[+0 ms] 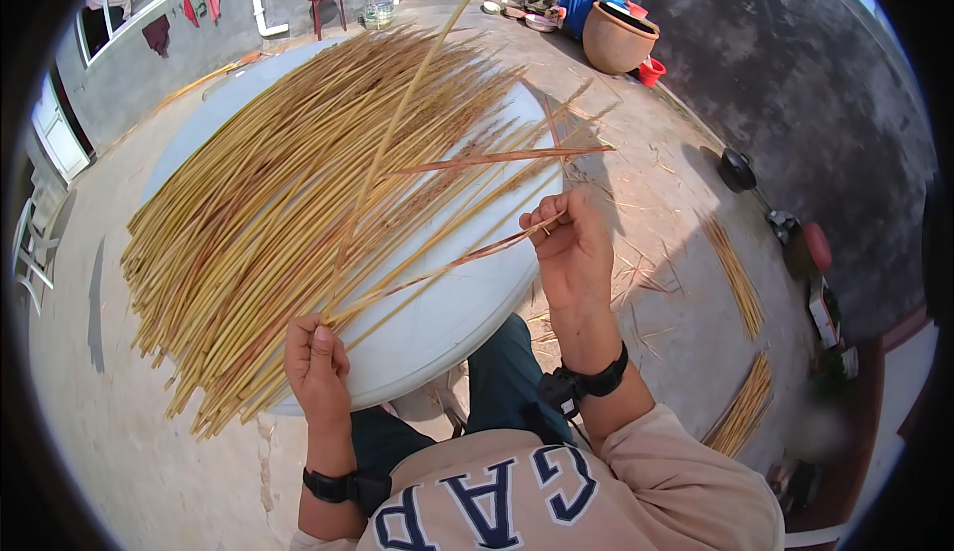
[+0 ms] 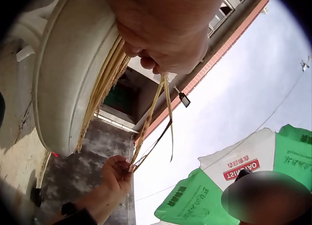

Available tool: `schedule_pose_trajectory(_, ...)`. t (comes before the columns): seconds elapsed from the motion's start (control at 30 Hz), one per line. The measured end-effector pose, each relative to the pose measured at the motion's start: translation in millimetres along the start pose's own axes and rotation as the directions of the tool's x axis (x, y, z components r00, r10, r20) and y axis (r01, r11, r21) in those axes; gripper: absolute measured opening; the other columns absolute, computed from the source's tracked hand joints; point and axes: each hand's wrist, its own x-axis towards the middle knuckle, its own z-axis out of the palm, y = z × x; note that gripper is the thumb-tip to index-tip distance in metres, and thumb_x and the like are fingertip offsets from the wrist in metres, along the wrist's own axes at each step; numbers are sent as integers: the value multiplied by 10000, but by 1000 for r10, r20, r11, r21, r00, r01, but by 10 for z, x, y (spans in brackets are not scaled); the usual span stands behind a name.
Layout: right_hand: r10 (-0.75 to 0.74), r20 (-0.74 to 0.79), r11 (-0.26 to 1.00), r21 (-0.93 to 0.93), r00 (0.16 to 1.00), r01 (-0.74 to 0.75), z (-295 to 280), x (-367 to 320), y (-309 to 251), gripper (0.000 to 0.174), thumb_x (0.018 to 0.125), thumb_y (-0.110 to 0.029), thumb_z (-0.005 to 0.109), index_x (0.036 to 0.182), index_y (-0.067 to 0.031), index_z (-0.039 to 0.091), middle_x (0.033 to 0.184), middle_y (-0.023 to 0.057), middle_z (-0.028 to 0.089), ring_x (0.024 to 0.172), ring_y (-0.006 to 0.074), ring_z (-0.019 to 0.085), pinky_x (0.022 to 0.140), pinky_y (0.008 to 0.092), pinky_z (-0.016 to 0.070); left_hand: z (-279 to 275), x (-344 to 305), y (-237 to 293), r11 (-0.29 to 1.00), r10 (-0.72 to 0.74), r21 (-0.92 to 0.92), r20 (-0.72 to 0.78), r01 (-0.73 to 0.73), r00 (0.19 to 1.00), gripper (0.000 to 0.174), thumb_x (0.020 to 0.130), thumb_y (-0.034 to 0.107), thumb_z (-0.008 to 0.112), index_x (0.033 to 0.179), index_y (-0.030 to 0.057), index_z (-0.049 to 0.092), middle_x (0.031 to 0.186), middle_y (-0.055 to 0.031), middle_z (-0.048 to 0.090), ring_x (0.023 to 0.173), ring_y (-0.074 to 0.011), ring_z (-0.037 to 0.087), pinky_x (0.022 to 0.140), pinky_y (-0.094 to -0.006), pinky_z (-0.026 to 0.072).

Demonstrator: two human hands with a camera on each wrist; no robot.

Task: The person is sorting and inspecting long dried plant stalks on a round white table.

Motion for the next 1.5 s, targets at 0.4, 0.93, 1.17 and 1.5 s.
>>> schedule_pose_trajectory(0.4,262,14,964,39,965,-262,-244,-118,207,217,916,-238,473,878,-44,562,840,76,605,761,159,597,730,325,527,-33,55,35,970,42,-240,-38,-49,998,142,945,195,424,938,60,466,596,-5,428,475,-40,308,416,-168,281)
schedule_pose_trajectory(0.93,535,403,793,-542,743,-277,577,-574,626,320,840,-87,594,1129,-5,486,962,74,565,815,117,581,650,229,468,-31,26,19,994,-1,109,217,-23,976,178,948,196,409,947,35,486,598,-11,498,480,-36,364,448,-171,308)
schedule_pose_trajectory(1.17,387,398,840,-524,832,-140,708,-466,773,222,832,-86,610,1021,-12,520,861,30,569,684,64,562,577,191,449,-28,11,64,962,39,247,288,-113,957,174,932,173,439,884,26,520,571,-10,477,523,-70,451,499,-211,364)
schedule_pose_trajectory(1.5,331,317,829,-547,889,-114,778,-550,852,127,827,-72,617,920,-5,564,818,11,559,613,38,499,521,171,418,-22,4,52,939,65,301,315,-165,947,202,938,210,437,880,31,512,587,4,473,532,-57,431,498,-196,345)
